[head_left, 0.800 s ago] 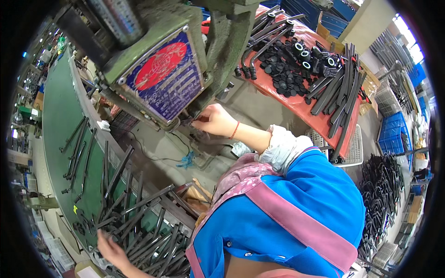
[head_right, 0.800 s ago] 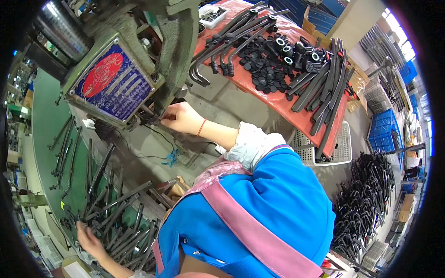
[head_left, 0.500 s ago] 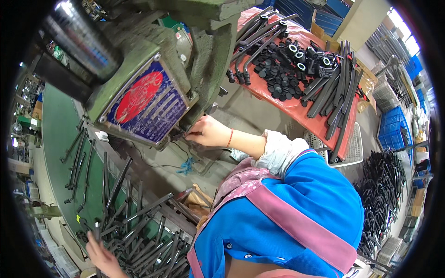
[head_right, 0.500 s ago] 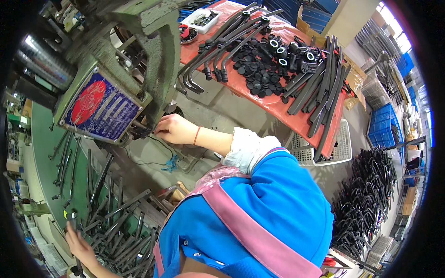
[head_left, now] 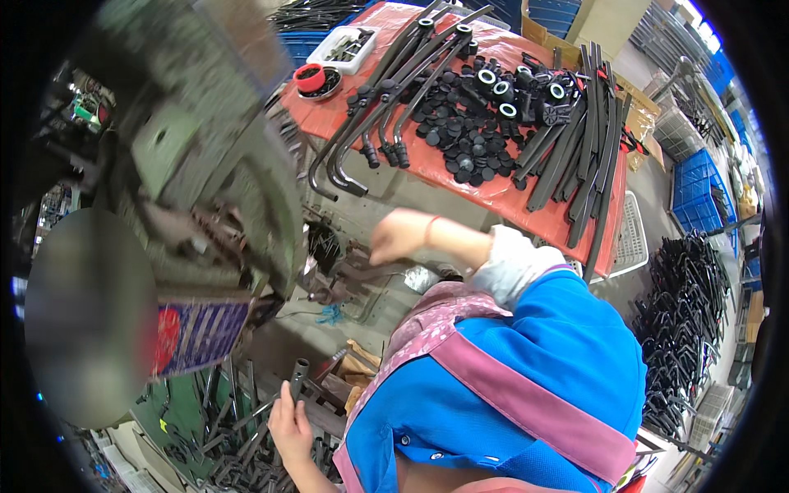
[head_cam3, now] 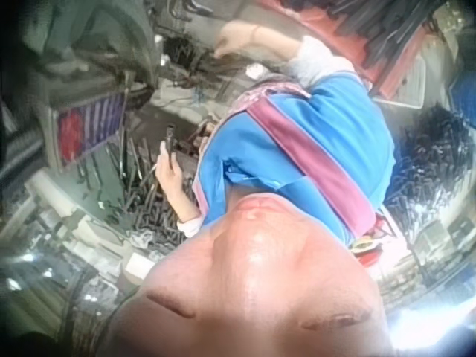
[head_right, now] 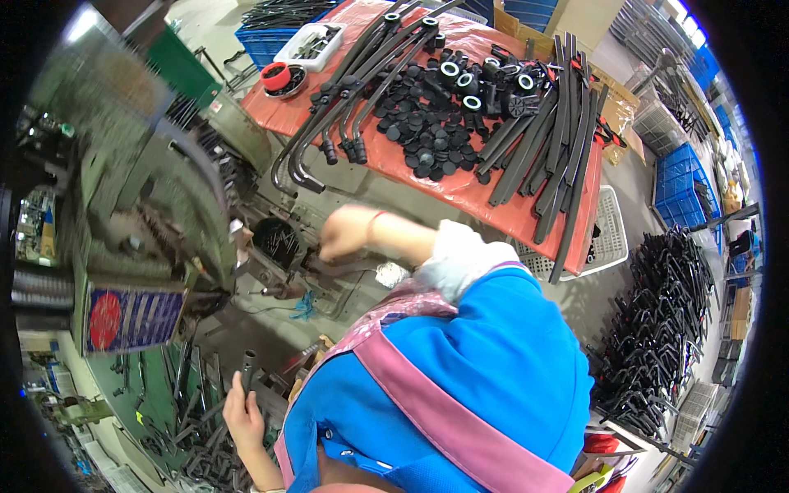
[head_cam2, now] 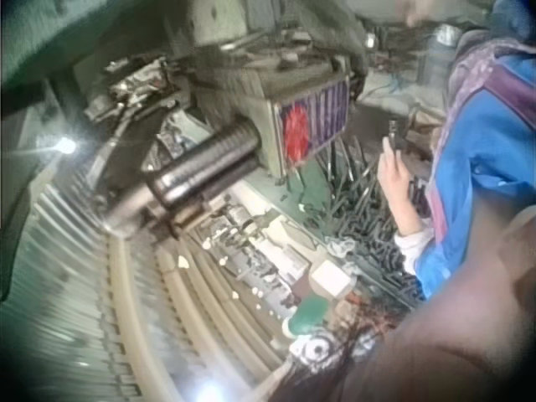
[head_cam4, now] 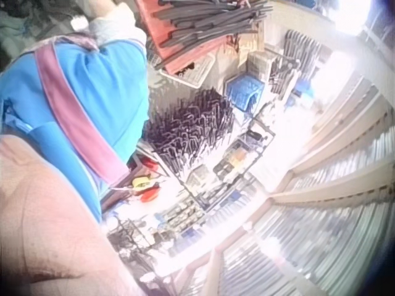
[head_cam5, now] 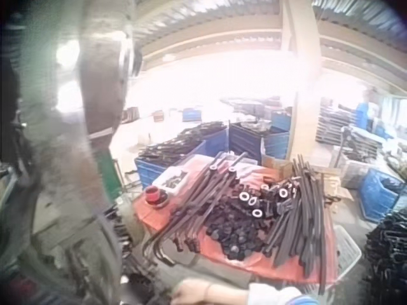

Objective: The person repeatedly picks up metal rods and black plastic end caps, inserts the caps onto the rod ends, and places the assembled units into a nearby bin. The process is continuous and repetitive throughout the clip.

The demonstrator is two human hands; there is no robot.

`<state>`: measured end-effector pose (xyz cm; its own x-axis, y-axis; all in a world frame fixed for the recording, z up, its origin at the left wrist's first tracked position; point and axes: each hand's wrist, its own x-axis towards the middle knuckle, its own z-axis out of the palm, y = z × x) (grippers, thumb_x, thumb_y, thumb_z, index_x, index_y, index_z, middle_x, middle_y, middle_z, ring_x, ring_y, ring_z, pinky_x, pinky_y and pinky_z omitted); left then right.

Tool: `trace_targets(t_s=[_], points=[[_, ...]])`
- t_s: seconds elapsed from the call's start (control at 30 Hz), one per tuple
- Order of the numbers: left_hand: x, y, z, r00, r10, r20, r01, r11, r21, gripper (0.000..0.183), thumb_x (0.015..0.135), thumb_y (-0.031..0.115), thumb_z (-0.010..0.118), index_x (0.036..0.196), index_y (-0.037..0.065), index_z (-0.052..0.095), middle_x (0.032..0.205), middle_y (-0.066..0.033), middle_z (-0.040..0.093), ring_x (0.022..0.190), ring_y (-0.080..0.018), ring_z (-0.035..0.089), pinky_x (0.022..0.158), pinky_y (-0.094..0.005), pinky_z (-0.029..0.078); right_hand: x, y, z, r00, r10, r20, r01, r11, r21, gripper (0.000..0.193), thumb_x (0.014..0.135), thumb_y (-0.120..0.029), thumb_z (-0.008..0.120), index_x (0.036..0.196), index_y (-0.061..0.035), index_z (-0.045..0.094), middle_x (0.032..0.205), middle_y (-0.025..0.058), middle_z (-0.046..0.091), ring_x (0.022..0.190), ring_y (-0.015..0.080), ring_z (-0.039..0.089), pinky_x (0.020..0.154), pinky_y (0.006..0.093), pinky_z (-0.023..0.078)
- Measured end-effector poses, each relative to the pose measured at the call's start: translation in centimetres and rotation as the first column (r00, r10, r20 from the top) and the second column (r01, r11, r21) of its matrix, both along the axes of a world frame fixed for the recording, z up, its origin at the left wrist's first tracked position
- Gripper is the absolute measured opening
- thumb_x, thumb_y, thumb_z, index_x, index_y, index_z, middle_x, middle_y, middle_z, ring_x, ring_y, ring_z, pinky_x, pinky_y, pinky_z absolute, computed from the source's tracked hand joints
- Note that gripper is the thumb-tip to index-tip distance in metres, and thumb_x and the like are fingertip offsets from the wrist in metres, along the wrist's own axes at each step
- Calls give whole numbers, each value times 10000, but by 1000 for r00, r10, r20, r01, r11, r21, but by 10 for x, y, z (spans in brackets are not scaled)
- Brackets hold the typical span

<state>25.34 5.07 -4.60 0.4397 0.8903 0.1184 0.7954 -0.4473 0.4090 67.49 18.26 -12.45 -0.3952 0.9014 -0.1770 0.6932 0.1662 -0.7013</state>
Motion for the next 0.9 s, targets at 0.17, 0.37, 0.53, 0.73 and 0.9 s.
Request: trace_targets(t_s=[0.17,0.37,0.53,0.73,0.9], points=[[44,13,-22,997,-2,-78,-4,997,-78,561,827,20,629,1371,87,512,766,-155,512,670,-358,527,604,-446,425,244,-10,-39,63,-986,156,742,151,653,243,796,-227,619,1004,-101,628,932,195,589,851,375,657,712,466,561],[103,22,-26,994,-2,-106,-22,973,-230,548,856,62,620,1387,103,494,778,-157,552,691,-361,569,617,-445,457,385,-23,-62,-227,-854,468,824,88,560,822,776,-519,712,1450,-192,374,1203,257,495,963,377,654,777,442,565],[130,30,-21,993,-32,-111,7,976,-216,515,877,84,612,1380,123,504,773,-161,547,682,-370,569,610,-453,461,419,-22,-70,-150,-872,465,811,161,562,724,698,-567,773,1172,-88,508,1175,282,521,977,396,645,815,432,558],[137,39,-21,987,-29,-159,25,999,-28,422,867,181,666,1285,167,606,712,-112,504,629,-311,558,554,-419,462,426,-66,-67,44,-977,208,675,183,715,608,794,-472,694,1242,-90,542,1115,251,584,1025,422,607,852,480,519],[132,36,-18,979,24,-202,7,988,156,442,857,252,687,1284,173,604,678,-73,484,597,-265,561,512,-384,460,256,-80,6,156,-623,-767,840,491,-229,471,828,-188,489,1282,-69,462,1118,67,563,907,182,603,674,279,518]])
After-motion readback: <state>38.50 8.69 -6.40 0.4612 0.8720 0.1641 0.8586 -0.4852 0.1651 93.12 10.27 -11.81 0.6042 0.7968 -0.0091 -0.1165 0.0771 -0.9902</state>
